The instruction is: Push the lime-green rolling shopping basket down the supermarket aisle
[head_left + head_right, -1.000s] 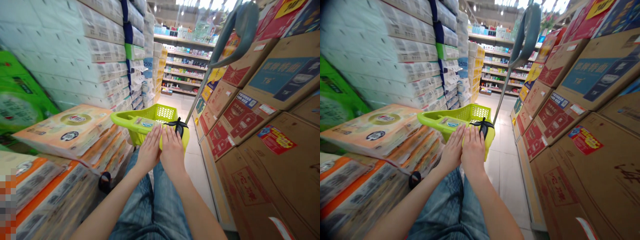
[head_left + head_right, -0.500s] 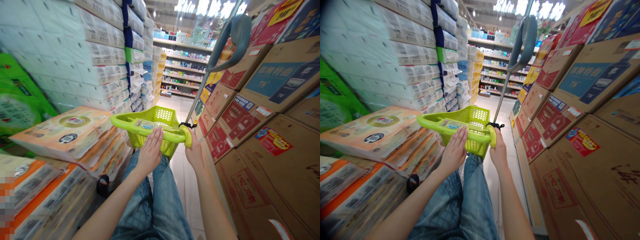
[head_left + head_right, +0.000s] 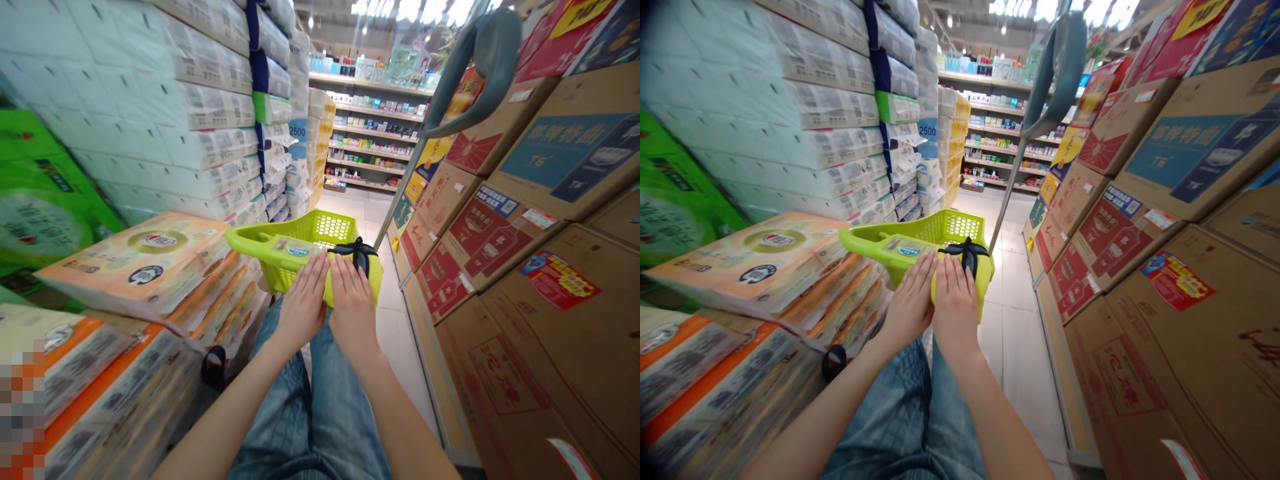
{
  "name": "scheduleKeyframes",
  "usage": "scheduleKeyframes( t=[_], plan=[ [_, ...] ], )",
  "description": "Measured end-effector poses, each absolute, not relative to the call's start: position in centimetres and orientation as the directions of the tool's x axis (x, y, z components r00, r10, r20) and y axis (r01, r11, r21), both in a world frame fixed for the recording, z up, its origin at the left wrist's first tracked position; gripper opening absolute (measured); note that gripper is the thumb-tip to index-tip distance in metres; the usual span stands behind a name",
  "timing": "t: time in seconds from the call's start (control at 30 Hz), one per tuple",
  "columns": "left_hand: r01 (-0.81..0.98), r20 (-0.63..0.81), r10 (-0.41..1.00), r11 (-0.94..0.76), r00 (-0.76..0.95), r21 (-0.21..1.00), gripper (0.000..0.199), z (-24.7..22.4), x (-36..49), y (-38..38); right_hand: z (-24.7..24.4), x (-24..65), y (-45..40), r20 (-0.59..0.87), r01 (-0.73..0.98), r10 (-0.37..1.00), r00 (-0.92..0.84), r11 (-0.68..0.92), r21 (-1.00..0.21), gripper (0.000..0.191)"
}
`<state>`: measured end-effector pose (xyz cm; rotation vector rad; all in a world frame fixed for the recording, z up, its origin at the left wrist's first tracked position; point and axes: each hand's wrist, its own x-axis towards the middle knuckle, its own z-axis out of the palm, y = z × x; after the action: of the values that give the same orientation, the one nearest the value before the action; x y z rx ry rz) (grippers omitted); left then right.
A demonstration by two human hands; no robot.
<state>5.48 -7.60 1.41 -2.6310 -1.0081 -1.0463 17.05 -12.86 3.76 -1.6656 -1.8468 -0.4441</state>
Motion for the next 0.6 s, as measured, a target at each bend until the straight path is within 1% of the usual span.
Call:
scheduleKeyframes(
  t=[0.07,0.13,0.17,0.23,0.27,0.33,0.4,0.43,0.5,0.53,0.6],
  plan=[
    [0.633,0.654,0.535,-0.767,0.535,0.109,0.086,1.4,5.6,-7.6,2.9,18.6,-13.8,0.638,0.967,0.767,-0.063,0.204,-0.150,0.077],
    [0.635,0.658,0.532,-0.766,0.534,0.104,0.086,1.3,5.7,-7.6,1.9,20.8,-14.4,0.678,0.947,0.734,-0.035,0.240,-0.211,0.081],
    [0.637,0.660,0.532,-0.764,0.531,0.103,0.086,1.3,5.8,-7.6,1.5,22.0,-14.5,0.704,0.929,0.710,0.006,0.257,-0.267,0.082],
    [0.644,0.660,0.536,-0.759,0.527,0.102,0.086,1.4,5.9,-7.6,1.1,24.4,-13.9,0.724,0.862,0.679,0.126,0.286,-0.418,0.081],
    [0.646,0.659,0.537,-0.757,0.527,0.101,0.086,1.4,5.9,-7.6,1.1,25.5,-13.4,0.706,0.811,0.682,0.190,0.296,-0.504,0.080],
    [0.648,0.656,0.539,-0.756,0.529,0.098,0.086,1.4,6.0,-7.6,1.4,27.1,-12.3,0.626,0.687,0.722,0.294,0.295,-0.664,0.077],
    [0.649,0.655,0.541,-0.754,0.528,0.099,0.086,1.5,6.1,-7.6,1.7,27.6,-11.6,0.553,0.585,0.750,0.363,0.279,-0.762,0.073],
    [0.650,0.656,0.543,-0.753,0.525,0.103,0.086,1.4,6.1,-7.7,1.7,27.3,-11.5,0.544,0.564,0.742,0.391,0.274,-0.779,0.072],
    [0.650,0.657,0.547,-0.752,0.518,0.114,0.086,1.4,6.2,-7.7,1.5,25.8,-11.8,0.591,0.604,0.683,0.429,0.269,-0.750,0.074],
    [0.648,0.659,0.548,-0.752,0.515,0.119,0.086,1.4,6.2,-7.7,1.3,24.7,-12.2,0.634,0.658,0.647,0.424,0.260,-0.706,0.076],
    [0.640,0.662,0.543,-0.758,0.516,0.123,0.086,1.4,6.2,-7.6,0.9,22.1,-13.0,0.712,0.791,0.610,0.349,0.216,-0.572,0.080]
  ],
)
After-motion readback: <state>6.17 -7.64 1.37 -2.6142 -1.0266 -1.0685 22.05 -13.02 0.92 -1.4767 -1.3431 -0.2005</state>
